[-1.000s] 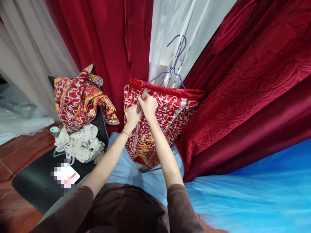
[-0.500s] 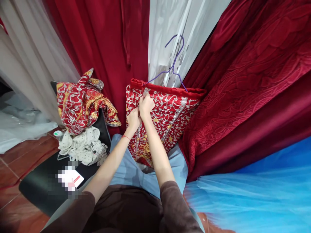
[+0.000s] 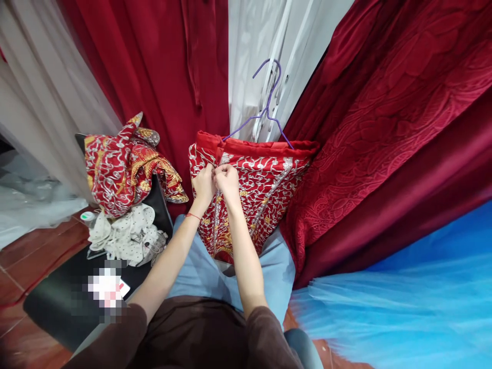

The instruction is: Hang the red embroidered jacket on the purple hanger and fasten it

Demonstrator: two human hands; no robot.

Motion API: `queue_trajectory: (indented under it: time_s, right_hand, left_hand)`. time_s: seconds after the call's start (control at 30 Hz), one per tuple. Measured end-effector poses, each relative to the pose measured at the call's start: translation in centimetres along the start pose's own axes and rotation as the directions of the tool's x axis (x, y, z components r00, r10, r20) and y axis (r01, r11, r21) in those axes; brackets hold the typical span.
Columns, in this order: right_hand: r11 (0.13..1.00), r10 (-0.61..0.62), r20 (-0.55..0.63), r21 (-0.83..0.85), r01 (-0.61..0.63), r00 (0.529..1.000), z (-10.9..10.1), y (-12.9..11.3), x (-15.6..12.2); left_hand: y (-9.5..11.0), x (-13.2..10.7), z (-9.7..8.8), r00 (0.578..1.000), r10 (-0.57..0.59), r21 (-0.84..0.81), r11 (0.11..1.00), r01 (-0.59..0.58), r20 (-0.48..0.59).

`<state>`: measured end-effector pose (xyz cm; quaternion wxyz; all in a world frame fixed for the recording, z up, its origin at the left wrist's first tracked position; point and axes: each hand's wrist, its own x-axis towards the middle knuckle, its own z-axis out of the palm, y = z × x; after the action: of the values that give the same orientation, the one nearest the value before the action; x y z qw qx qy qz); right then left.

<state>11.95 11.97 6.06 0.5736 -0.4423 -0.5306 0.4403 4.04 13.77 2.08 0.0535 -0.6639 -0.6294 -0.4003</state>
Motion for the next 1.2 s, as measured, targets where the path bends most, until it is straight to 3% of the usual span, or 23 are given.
queue_trajectory:
  time_s: [0.2,0.43,0.63,0.73,0.9,1.2]
  right_hand:
    - [0.969,0.103,0.104,0.216,-0.124,0.989,-0.3,-0.9,-0.7]
    - [0.915,0.149,0.254,0.33,-0.23,0.956,-1.1,-1.9,-0.9]
    - [0.932,0.135,0.164,0.315,-0.182,0.977,-0.1,-2.4,-0.4]
    - [0.921,0.137,0.107,0.353,-0.166,0.985,0.7,-2.5,-0.1]
    - [0.911,0.042,-0.062,0.413,-0.012,0.997,1.8,-2.3,-1.1]
    - [0.99,-0.122,-0.076,0.059,0.127,0.99,1.3,-0.4,-1.5]
  left_hand:
    - [0.8,-0.6,0.5,0.999,0.017,-0.039,0.999,-0.015,0.049]
    - [0.2,-0.9,-0.7,0.997,-0.037,-0.093,0.995,0.03,-0.073]
    - [0.9,0.1,-2.5,0.999,0.021,-0.024,1.0,-0.02,0.04]
    - [1.0,0.1,-2.3,0.999,0.035,-0.045,0.998,-0.034,0.035]
    - [1.0,-0.4,-1.5,0.999,0.031,-0.101,0.994,-0.032,-0.01]
    - [0.7,-1.1,-1.1,1.0,0.009,-0.127,0.992,-0.009,-0.001]
